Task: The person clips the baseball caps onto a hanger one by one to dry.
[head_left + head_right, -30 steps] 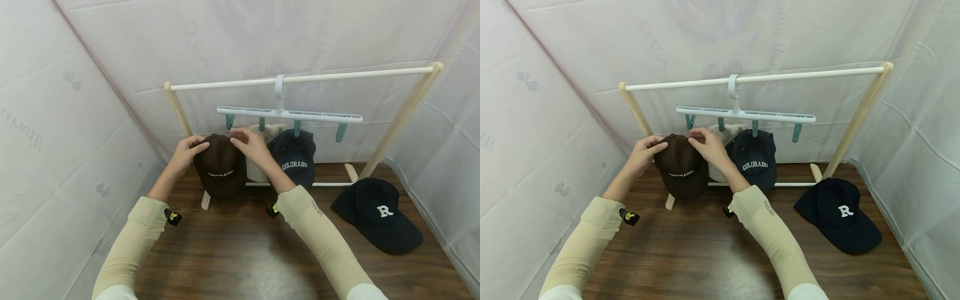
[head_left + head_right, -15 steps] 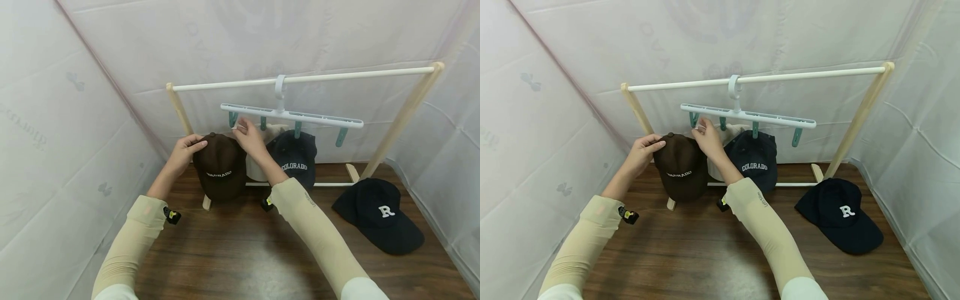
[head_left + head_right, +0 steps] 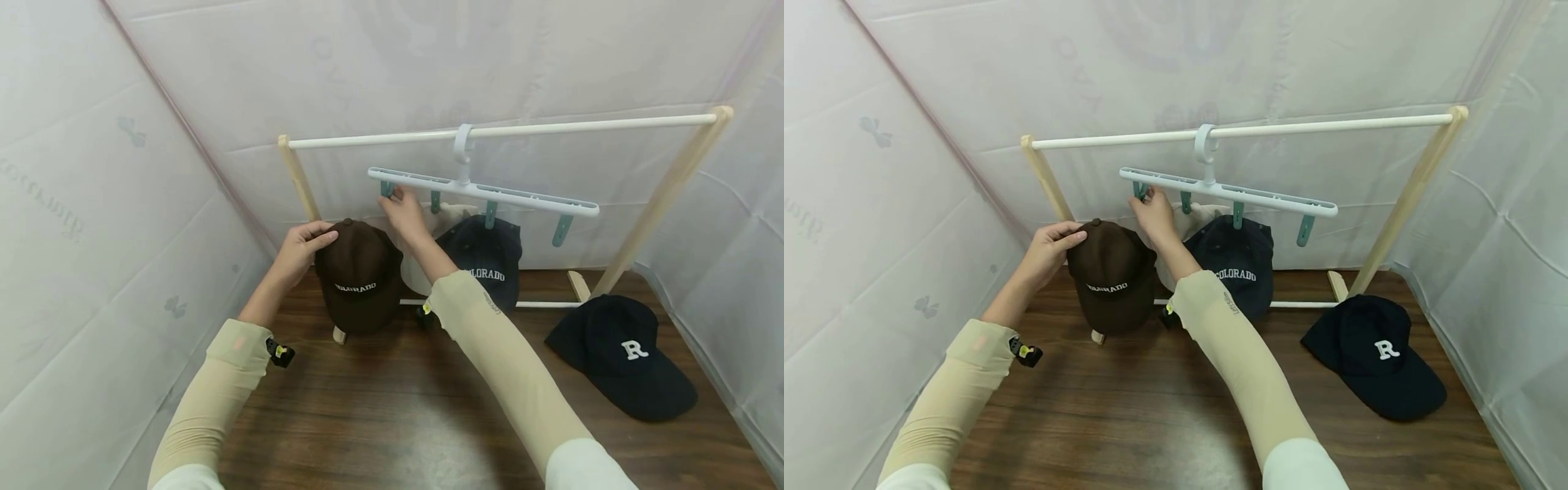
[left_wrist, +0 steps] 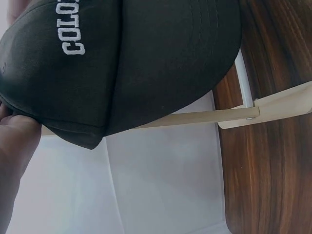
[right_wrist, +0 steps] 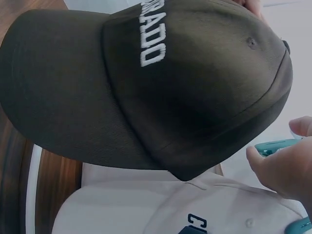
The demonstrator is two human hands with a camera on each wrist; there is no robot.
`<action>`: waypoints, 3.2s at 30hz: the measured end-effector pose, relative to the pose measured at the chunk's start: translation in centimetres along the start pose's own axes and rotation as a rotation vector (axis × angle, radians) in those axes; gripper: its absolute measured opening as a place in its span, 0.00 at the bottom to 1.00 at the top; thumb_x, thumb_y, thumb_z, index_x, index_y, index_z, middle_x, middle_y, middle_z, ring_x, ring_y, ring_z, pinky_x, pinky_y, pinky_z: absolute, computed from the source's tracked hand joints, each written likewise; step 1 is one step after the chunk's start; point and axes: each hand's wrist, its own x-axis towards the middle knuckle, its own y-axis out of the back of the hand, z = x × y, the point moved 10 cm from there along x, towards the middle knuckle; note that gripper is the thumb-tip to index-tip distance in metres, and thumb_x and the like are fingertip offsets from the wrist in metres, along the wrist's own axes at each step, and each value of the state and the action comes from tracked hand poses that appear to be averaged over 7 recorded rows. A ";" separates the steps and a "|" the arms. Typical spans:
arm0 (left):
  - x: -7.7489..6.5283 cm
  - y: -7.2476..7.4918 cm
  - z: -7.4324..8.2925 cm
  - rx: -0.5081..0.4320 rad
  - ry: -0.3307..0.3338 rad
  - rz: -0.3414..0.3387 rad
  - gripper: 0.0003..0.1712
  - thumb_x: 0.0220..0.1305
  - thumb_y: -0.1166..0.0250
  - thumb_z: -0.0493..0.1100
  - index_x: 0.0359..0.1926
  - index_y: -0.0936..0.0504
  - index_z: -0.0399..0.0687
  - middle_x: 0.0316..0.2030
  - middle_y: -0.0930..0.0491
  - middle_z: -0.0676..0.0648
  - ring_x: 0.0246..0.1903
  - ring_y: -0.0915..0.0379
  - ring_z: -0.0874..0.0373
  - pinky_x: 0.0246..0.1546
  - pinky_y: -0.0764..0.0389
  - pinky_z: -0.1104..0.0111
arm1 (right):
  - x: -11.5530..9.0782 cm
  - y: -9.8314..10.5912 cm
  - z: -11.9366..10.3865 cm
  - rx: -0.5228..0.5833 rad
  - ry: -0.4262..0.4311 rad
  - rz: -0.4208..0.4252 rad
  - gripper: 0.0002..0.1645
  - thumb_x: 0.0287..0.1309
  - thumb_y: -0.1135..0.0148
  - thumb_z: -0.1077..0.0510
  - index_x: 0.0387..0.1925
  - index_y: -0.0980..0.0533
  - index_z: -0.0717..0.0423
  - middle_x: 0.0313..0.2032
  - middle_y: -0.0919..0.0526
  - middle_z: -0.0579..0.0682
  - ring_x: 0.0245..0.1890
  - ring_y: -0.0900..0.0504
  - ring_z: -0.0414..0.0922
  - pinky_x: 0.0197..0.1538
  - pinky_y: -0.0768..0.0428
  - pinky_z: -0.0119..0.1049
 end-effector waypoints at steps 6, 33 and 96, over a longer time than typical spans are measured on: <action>0.2 -0.1 -0.3 0.069 0.024 0.010 0.10 0.70 0.33 0.39 0.48 0.13 0.38 0.38 0.13 0.51 0.35 0.18 0.58 0.36 0.17 0.69 | 0.2 -0.2 -0.3 0.081 -0.001 0.000 0.37 0.75 0.43 0.57 0.77 0.45 0.63 0.75 0.38 0.61 0.73 0.34 0.51 0.65 0.26 0.37; -0.6 -1.8 1.5 0.282 0.056 -0.100 0.16 0.77 0.43 0.41 0.56 0.23 0.32 0.51 0.21 0.47 0.50 0.26 0.58 0.49 0.25 0.70 | -0.5 -1.5 -1.3 0.072 0.097 -0.035 0.26 0.68 0.33 0.53 0.63 0.25 0.58 0.58 0.20 0.56 0.55 0.20 0.49 0.58 0.20 0.46; 1.4 -1.7 -1.4 0.335 0.097 -0.050 0.16 0.74 0.37 0.43 0.54 0.19 0.34 0.44 0.17 0.43 0.37 0.21 0.61 0.37 0.21 0.72 | -1.4 -2.7 -1.2 0.340 0.096 -0.239 0.19 0.65 0.34 0.66 0.56 0.21 0.68 0.50 0.14 0.62 0.51 0.14 0.54 0.60 0.20 0.47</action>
